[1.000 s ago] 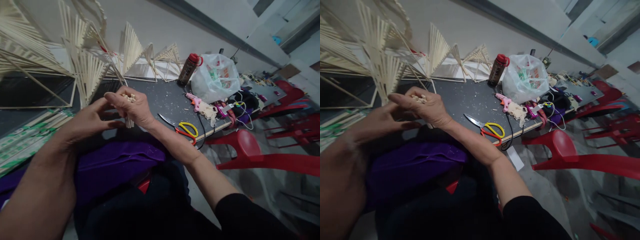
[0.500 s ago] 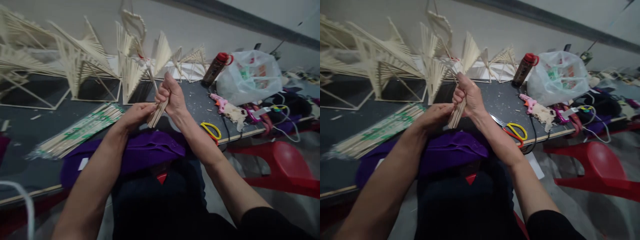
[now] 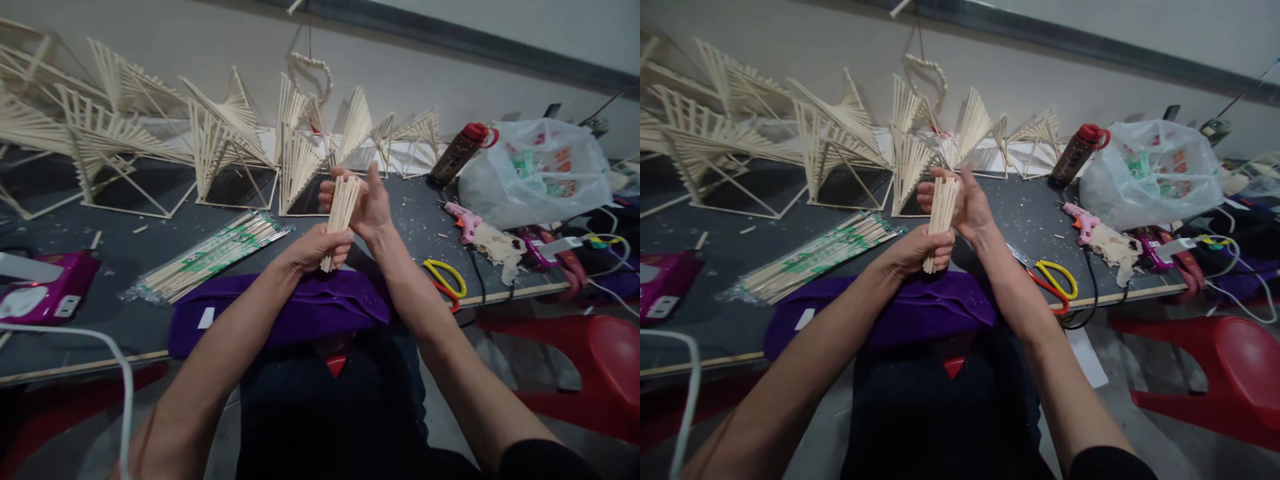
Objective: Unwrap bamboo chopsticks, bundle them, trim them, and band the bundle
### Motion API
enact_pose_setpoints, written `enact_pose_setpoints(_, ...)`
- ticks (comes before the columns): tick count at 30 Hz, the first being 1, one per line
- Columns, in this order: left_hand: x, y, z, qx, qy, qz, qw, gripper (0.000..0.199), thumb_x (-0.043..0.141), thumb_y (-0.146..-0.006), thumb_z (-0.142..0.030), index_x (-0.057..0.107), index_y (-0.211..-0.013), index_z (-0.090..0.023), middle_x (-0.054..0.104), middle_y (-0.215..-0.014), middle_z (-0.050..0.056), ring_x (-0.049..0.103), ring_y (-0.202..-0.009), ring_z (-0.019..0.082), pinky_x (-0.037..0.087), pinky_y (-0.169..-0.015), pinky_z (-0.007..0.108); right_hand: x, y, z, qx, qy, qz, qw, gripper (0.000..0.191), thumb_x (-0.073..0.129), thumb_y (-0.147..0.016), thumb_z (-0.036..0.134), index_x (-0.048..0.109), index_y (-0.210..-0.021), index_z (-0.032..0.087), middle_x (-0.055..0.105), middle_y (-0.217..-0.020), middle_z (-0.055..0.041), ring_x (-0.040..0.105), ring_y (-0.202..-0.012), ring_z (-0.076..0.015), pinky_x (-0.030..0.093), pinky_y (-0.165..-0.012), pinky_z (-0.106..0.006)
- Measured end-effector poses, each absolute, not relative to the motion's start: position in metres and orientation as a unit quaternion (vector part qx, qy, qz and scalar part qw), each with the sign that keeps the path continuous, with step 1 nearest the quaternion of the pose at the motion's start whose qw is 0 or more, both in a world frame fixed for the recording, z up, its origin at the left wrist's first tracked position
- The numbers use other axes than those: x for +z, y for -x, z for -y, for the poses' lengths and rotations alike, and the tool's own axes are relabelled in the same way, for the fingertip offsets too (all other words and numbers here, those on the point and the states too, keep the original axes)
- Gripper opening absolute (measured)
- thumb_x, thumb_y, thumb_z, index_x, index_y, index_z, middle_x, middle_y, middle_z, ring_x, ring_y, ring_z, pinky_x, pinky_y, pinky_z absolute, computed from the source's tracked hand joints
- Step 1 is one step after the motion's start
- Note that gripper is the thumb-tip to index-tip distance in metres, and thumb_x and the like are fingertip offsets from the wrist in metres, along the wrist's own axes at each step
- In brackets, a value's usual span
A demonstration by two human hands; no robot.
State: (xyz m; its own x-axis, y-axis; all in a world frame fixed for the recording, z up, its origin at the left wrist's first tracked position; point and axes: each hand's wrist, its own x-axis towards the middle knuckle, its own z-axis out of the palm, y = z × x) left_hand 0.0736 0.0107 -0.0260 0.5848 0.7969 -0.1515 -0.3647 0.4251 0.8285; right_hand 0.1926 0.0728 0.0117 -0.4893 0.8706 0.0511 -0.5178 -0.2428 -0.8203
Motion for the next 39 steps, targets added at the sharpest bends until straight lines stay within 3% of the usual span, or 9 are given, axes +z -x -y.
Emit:
enact_pose_setpoints(3,-0.028,-0.073,-0.014,0.390,-0.373,-0.288,0.791,0.038,0.078,-0.069,-0.038,0.046,-0.068,-0.016,0.040,-0.048,-0.009,0.038,-0.037,0.003,0.035,-0.039,0.016,0.007,-0.202,-0.079,0.711,0.255,0.413,0.509,0.064,0.047,-0.072,0.078,0.059,-0.099,0.022,0.067,-0.079,-0.0009,0.063,-0.066,-0.0124,0.052,-0.060,-0.026)
enact_pose_setpoints(10,-0.029,-0.071,-0.016,0.410,-0.397,-0.349,0.743,0.041,0.078,-0.067,-0.042,0.046,-0.069,-0.017,0.041,-0.050,-0.008,0.039,-0.039,0.004,0.036,-0.039,0.017,-0.012,-0.203,-0.077,0.609,0.339,0.468,0.543,0.047,0.064,-0.072,0.064,0.060,-0.087,0.019,0.062,-0.072,0.0029,0.053,-0.054,-0.0045,0.037,-0.047,-0.016)
enact_pose_setpoints(16,-0.033,-0.074,-0.016,0.427,-0.436,-0.408,0.679,0.041,0.076,-0.067,-0.045,0.046,-0.069,-0.017,0.042,-0.052,-0.007,0.039,-0.039,0.005,0.035,-0.038,0.019,-0.016,-0.203,-0.077,0.515,0.372,0.540,0.552,0.037,0.070,-0.070,0.054,0.063,-0.079,0.019,0.060,-0.066,0.0042,0.052,-0.055,-0.0065,0.035,-0.048,-0.018)
enact_pose_setpoints(23,-0.029,-0.076,-0.014,0.419,-0.430,-0.435,0.671,0.038,0.073,-0.069,-0.040,0.042,-0.070,-0.019,0.040,-0.050,-0.008,0.034,-0.036,0.004,0.031,-0.036,0.018,-0.023,-0.209,-0.084,0.418,0.398,0.595,0.559,0.038,0.060,-0.081,0.049,0.059,-0.060,0.017,0.051,-0.049,0.0044,0.044,-0.045,-0.0070,0.034,-0.047,-0.021)
enact_pose_setpoints(26,-0.029,-0.078,-0.013,0.400,-0.438,-0.442,0.674,0.035,0.071,-0.071,-0.038,0.040,-0.070,-0.020,0.040,-0.051,-0.008,0.034,-0.036,0.004,0.029,-0.035,0.018,-0.019,-0.216,-0.086,0.367,0.416,0.600,0.577,0.035,0.053,-0.087,0.045,0.062,-0.067,0.018,0.056,-0.057,0.0030,0.049,-0.051,-0.0081,0.039,-0.053,-0.021)
enact_pose_setpoints(28,-0.030,-0.077,-0.013,0.387,-0.448,-0.456,0.664,0.032,0.068,-0.073,-0.037,0.040,-0.071,-0.020,0.040,-0.049,-0.008,0.034,-0.036,0.005,0.026,-0.035,0.018,-0.016,-0.221,-0.088,0.325,0.412,0.619,0.584,0.027,0.052,-0.088,0.041,0.067,-0.083,0.020,0.065,-0.075,0.0008,0.056,-0.064,-0.0096,0.044,-0.061,-0.023)
enact_pose_setpoints(31,-0.034,-0.074,-0.013,0.373,-0.479,-0.486,0.629,0.027,0.063,-0.075,-0.035,0.041,-0.072,-0.021,0.039,-0.046,-0.008,0.033,-0.035,0.007,0.026,-0.035,0.019,-0.012,-0.228,-0.088,0.265,0.361,0.709,0.544,0.021,0.057,-0.086,0.036,0.069,-0.098,0.023,0.067,-0.095,-0.0010,0.059,-0.084,-0.0122,0.046,-0.074,-0.026)
enact_pose_setpoints(39,-0.032,-0.066,-0.015,0.339,-0.594,-0.544,0.486,0.028,0.060,-0.074,-0.038,0.043,-0.060,-0.019,0.040,-0.042,-0.006,0.033,-0.036,0.007,0.020,-0.038,0.022,-0.009,-0.235,-0.084,0.129,0.375,0.814,0.425,0.019,0.053,-0.089,0.024,0.070,-0.092,0.020,0.068,-0.084,-0.0018,0.062,-0.080,-0.0142,0.044,-0.073,-0.026)
